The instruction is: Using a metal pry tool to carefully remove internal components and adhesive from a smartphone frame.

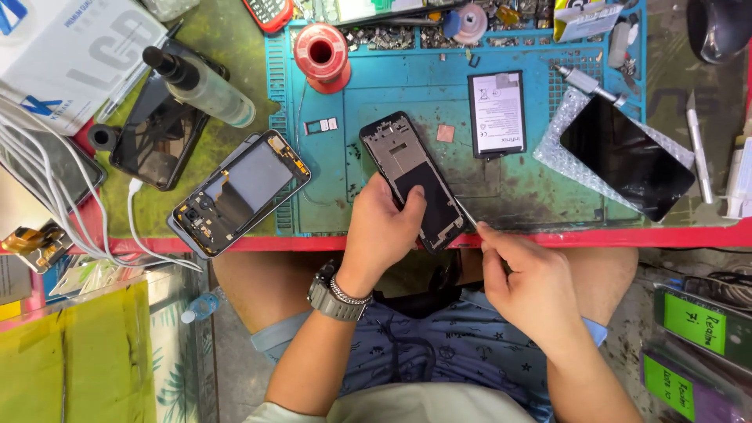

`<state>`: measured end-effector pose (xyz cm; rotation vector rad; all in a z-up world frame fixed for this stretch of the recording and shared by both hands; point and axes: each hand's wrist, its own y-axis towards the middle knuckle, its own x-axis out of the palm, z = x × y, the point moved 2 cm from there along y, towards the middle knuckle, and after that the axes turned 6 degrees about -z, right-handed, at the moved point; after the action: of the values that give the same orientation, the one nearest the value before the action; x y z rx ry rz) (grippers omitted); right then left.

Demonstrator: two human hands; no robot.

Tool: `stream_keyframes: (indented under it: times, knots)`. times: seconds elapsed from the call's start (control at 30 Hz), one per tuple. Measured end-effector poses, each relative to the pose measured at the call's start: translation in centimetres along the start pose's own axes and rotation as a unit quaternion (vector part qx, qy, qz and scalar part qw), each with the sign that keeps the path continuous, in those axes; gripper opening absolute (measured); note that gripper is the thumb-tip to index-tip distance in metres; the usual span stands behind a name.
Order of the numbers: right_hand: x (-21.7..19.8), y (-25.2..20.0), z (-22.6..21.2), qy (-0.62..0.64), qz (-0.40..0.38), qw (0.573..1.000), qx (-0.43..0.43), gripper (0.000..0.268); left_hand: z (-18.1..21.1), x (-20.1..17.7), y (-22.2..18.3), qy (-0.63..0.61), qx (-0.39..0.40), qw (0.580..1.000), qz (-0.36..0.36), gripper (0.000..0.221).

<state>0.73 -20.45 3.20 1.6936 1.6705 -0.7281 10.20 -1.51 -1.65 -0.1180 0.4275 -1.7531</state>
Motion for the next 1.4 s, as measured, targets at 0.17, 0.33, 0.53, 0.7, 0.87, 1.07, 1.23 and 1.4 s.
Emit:
stream_keyframes:
  times: [0.17, 0.33, 0.53, 0.7, 0.87, 1.07, 1.23, 1.4]
  knots:
    - [1.1, -0.9, 1.9, 0.041, 0.050, 0.997, -0.030, 0.022, 1.1, 0.0, -0.3, 0.008, -0.017, 1.000, -0.003, 0.029]
    - [-0.3, -2.8, 1.4, -0.020, 0.099, 0.994, -0.038, 0.025, 3.2, -0.2, -1.2, 0.033, -0.070, 0.997, -0.028, 0.023]
    - [-0.6, -3.5, 1.6, -0.076, 0.008, 0.997, 0.003, 0.033, 1.8, 0.1, -1.0, 0.082, -0.075, 0.994, -0.013, 0.030]
    - [-0.8, -4.1, 1.1, -0.056, -0.011, 0.998, 0.024, 0.032, 1.8, 0.1, -1.0, 0.082, -0.064, 0.995, -0.003, 0.038]
    - [-0.5, -4.7, 1.4, -0.037, -0.025, 0.998, 0.041, 0.032, 2.5, 0.0, -1.1, 0.063, -0.102, 0.993, -0.021, 0.025]
    - [-0.2, -4.7, 1.3, -0.042, -0.027, 0.998, 0.035, 0.031, 0.2, 0.4, -1.3, 0.086, -0.003, 0.996, 0.022, 0.048]
    - [0.0, -5.0, 0.7, -0.057, -0.028, 0.997, 0.042, 0.033, -0.1, 0.8, -2.5, 0.103, 0.074, 0.991, 0.048, 0.022]
    - [0.6, -5.5, -0.4, -0.116, -0.011, 0.992, 0.054, 0.034, -0.9, 1.6, -4.0, 0.110, 0.183, 0.972, 0.095, 0.017]
